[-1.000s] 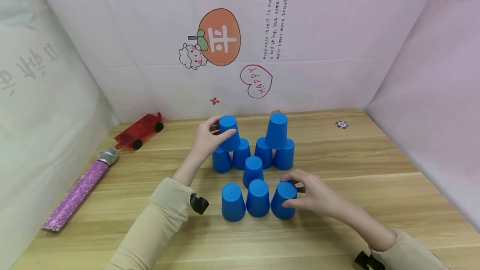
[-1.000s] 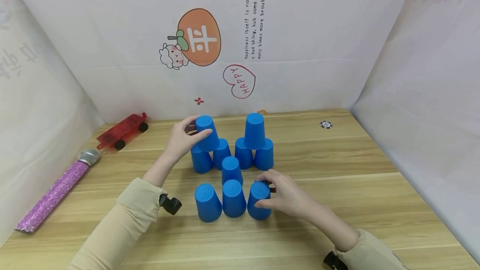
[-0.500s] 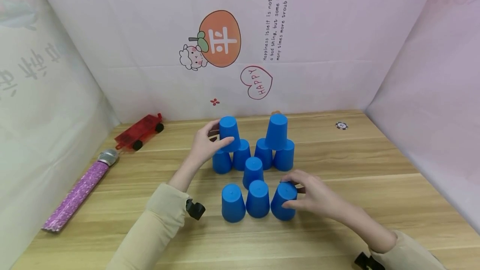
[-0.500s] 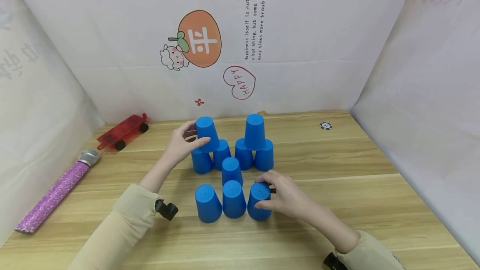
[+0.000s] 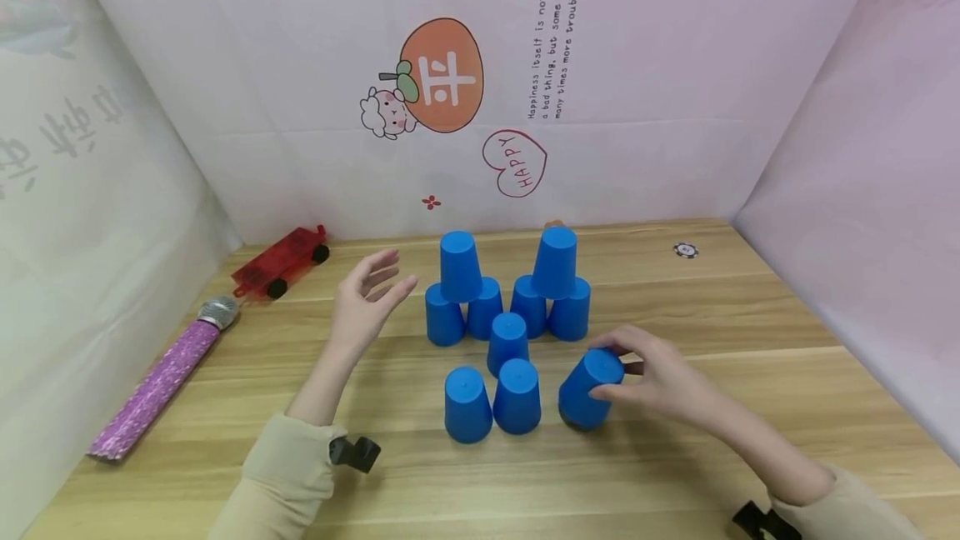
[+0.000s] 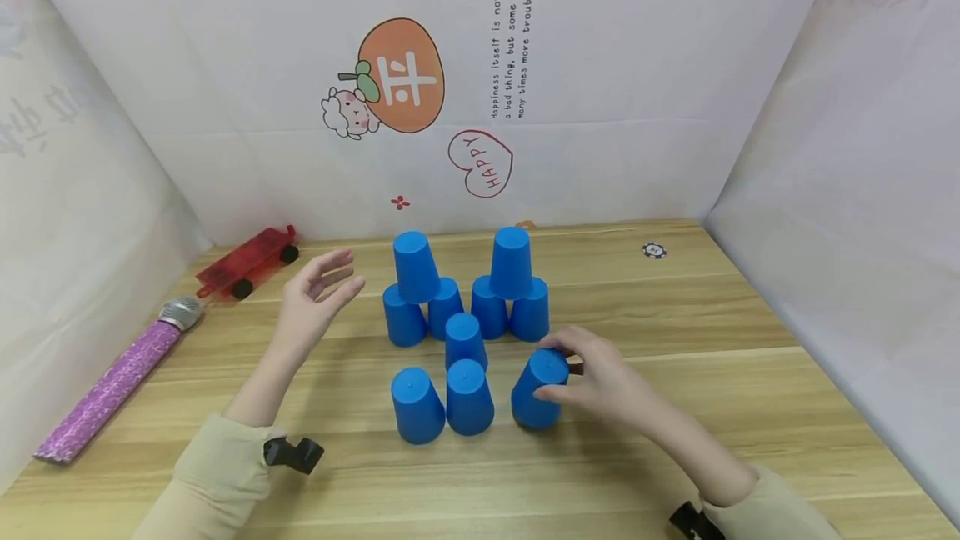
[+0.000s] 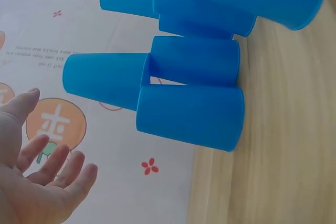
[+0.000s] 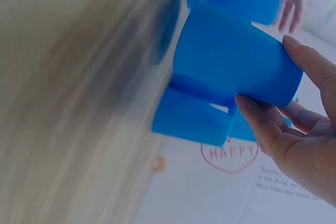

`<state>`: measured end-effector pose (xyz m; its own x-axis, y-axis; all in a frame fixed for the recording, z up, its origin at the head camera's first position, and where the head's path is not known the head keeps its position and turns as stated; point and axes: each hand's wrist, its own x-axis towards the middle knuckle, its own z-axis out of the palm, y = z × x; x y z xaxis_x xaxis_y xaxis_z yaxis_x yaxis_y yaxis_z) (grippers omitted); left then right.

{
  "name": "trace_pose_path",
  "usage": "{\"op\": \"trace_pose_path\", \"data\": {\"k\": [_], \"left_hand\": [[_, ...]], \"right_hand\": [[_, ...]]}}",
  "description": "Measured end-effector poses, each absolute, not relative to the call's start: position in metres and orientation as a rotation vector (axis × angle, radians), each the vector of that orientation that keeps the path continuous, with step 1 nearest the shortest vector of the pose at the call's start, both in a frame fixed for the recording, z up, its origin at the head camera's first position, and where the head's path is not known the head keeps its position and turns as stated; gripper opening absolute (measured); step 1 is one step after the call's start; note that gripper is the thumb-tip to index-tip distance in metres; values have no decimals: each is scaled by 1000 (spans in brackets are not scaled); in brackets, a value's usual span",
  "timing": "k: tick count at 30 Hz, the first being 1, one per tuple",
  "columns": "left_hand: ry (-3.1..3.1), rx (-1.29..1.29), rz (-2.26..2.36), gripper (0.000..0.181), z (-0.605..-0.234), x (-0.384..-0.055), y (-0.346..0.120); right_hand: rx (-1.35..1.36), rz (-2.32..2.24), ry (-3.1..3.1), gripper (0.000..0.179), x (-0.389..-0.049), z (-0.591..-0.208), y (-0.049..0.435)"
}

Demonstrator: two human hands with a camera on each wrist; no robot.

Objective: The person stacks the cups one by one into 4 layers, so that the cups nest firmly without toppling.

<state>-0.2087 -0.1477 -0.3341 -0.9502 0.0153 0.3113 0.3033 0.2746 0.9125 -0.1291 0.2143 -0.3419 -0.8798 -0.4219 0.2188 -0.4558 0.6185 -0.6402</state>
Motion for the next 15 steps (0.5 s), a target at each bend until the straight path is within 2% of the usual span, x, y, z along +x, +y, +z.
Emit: {"op": "trace_pose_path", "data": {"k": [15], "left_hand": [[-2328, -268, -1770, 48, -344, -169, -162]], "right_hand": [[629, 961, -2745, 43, -137, -282, 254]]}}
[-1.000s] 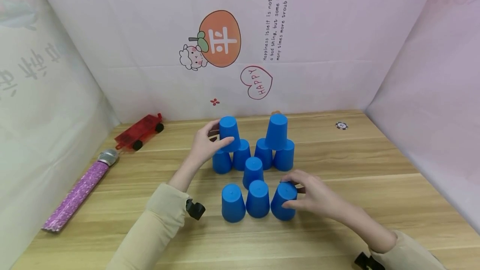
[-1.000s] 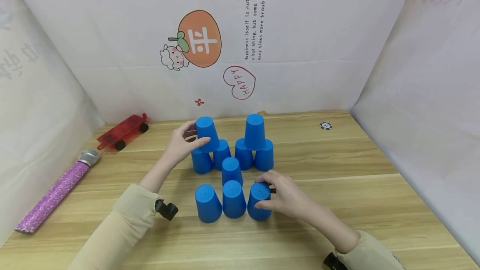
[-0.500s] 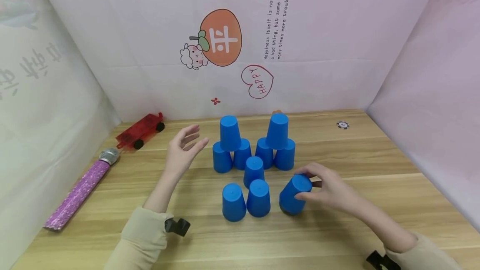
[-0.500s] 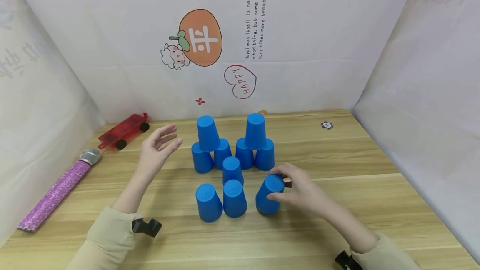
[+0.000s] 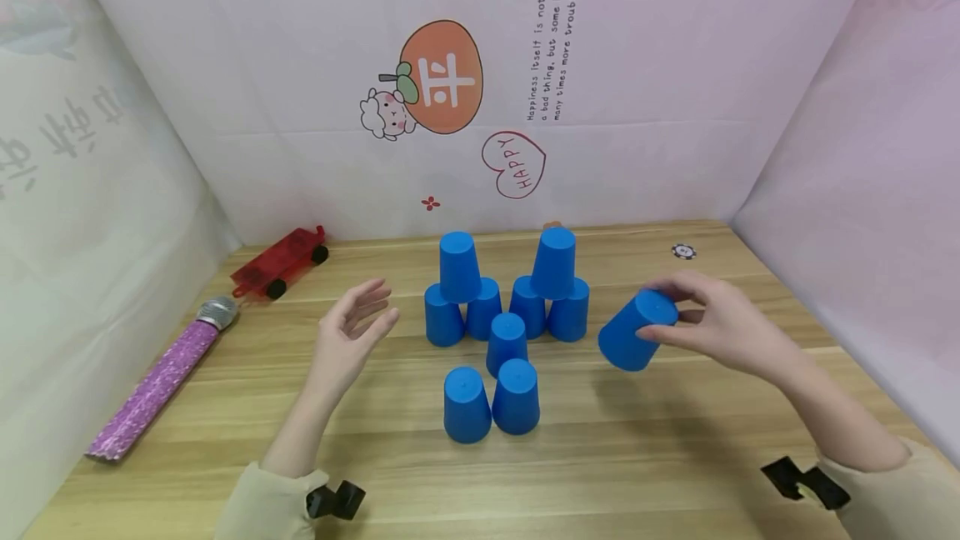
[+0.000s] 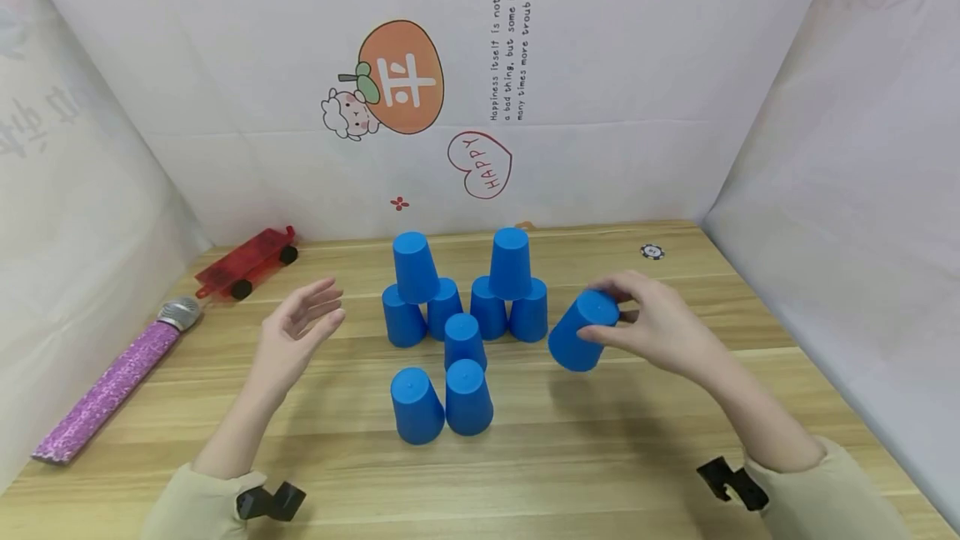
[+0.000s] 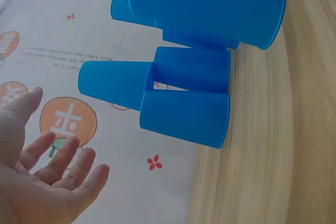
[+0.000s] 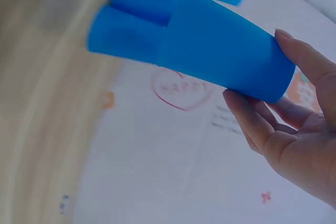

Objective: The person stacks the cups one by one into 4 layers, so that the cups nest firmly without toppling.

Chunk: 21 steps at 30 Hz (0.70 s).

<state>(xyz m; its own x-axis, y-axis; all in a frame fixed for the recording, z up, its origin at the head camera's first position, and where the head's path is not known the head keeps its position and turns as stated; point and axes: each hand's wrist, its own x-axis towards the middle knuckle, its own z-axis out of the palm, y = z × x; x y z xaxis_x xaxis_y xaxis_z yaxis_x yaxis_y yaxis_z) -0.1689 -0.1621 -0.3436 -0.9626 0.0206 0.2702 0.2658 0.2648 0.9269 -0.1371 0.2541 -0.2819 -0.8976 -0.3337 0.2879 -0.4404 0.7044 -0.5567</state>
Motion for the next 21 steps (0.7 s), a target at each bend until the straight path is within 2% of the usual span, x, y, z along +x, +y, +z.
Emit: {"op": "trace_pose_path", "data": {"k": [11, 21], "left_hand": [[-2302, -271, -1805, 50, -344, -152, -160], [-2272, -246, -1850, 49, -344, -132, -146]], "right_hand": [[642, 867, -2707, 43, -159, -241, 255], [614, 884, -2789, 48, -183, -196, 225]]}}
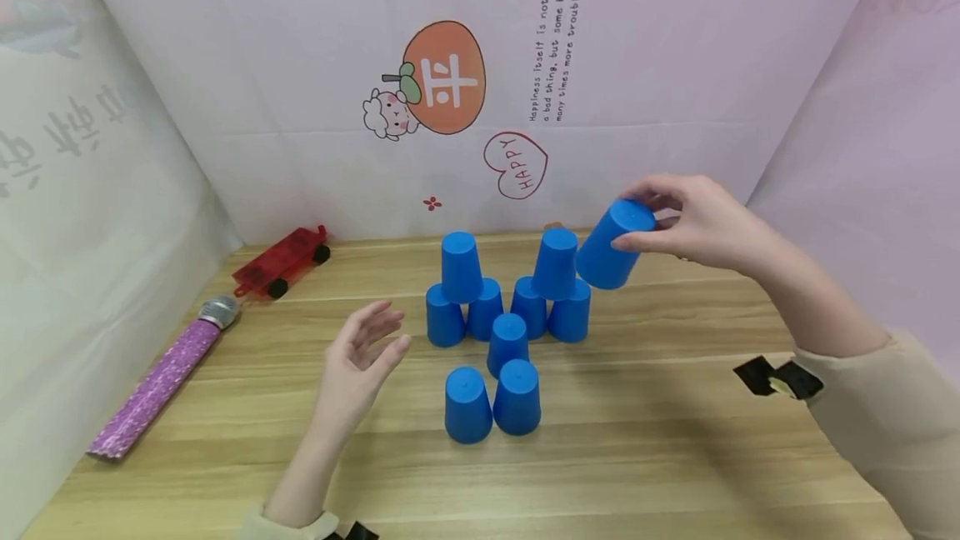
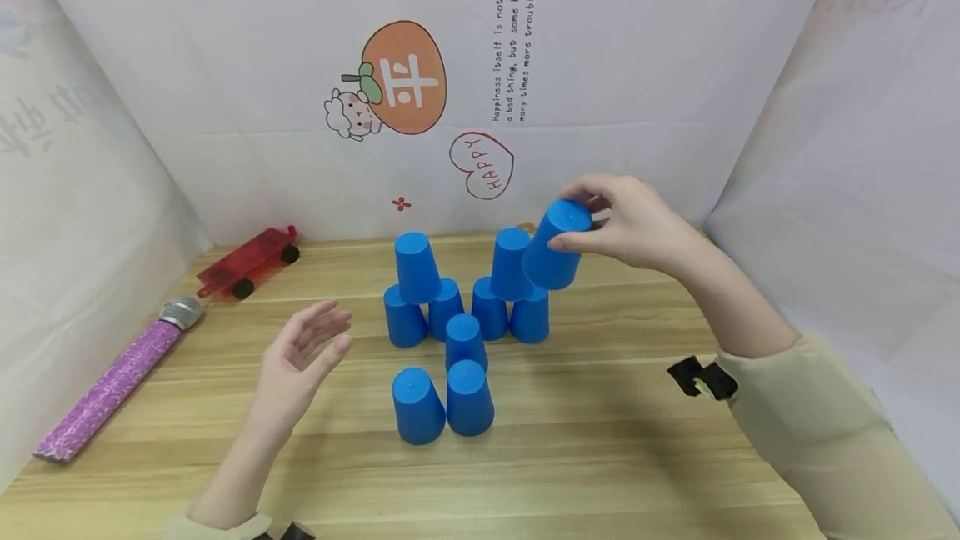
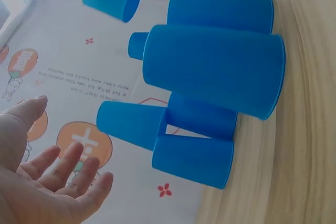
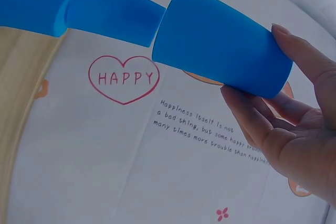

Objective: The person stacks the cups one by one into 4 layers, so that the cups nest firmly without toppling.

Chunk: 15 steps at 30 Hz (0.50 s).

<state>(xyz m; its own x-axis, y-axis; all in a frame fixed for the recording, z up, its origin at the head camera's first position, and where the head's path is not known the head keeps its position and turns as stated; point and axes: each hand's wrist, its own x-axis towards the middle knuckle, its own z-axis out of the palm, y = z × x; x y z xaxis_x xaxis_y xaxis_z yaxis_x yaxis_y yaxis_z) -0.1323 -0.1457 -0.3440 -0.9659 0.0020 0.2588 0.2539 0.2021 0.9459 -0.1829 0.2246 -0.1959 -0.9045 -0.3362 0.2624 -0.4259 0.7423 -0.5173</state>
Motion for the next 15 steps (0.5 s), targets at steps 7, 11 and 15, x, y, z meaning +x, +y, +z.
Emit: {"op": "trace_pose_path", "data": {"k": [7, 11, 15], "left_hand": [[-2453, -254, -1908, 57, -355, -126, -132], [-2560, -274, -1881, 60, -365, -122, -121], [-2628, -297, -1874, 61, -370, -119, -115]], "right_hand": [[665, 842, -2810, 47, -203, -177, 195], [683, 802, -2819, 47, -216, -170, 181], [685, 805, -2826, 47, -231, -168, 171]]}}
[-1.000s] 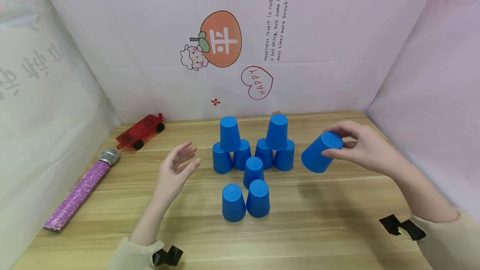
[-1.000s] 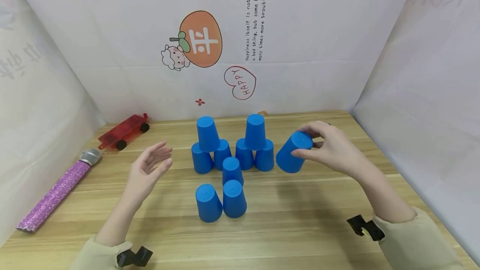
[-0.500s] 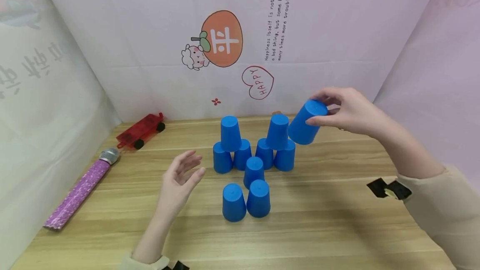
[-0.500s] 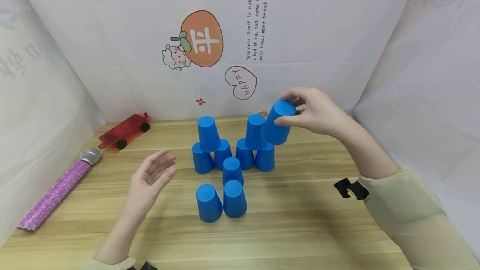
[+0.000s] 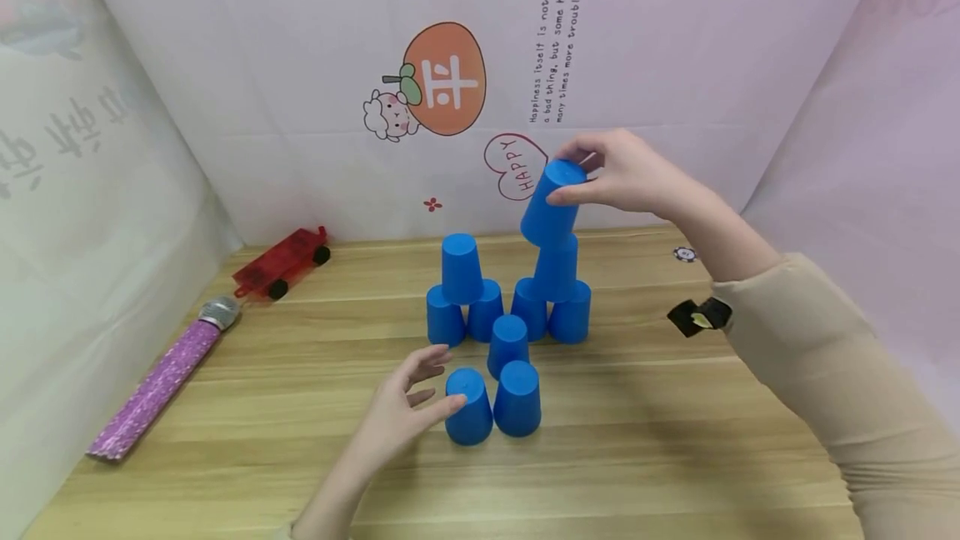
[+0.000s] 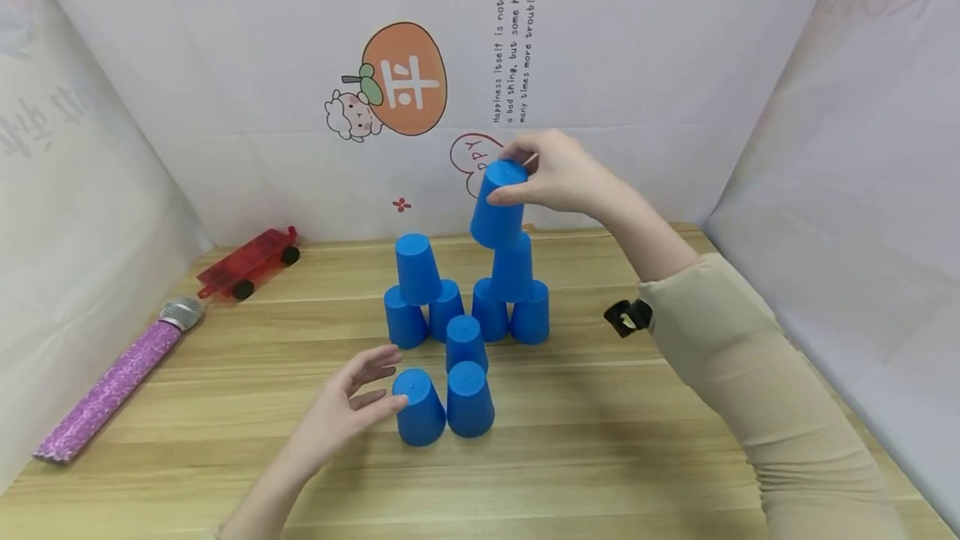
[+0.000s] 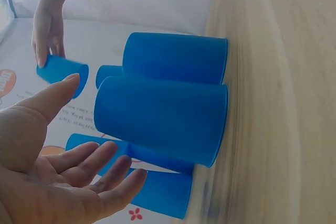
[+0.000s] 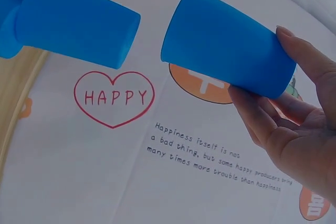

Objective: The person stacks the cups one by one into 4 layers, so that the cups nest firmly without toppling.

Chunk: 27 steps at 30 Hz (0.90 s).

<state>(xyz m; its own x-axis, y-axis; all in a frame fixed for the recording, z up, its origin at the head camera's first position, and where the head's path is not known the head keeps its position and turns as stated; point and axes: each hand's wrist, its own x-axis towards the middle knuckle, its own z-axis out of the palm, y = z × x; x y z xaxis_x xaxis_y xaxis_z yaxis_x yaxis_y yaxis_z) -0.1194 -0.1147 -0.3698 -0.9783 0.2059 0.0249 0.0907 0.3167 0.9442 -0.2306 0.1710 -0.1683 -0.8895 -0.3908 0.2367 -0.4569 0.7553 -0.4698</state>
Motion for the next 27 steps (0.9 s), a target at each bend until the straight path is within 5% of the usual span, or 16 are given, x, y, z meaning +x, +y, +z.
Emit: {"op": "trace_pose_path", "data": {"k": [27], "left_hand": [[2439, 350, 1708, 55, -386, -120, -107]], "right_hand": [[867, 697, -3027, 50, -272, -220, 115]]}}
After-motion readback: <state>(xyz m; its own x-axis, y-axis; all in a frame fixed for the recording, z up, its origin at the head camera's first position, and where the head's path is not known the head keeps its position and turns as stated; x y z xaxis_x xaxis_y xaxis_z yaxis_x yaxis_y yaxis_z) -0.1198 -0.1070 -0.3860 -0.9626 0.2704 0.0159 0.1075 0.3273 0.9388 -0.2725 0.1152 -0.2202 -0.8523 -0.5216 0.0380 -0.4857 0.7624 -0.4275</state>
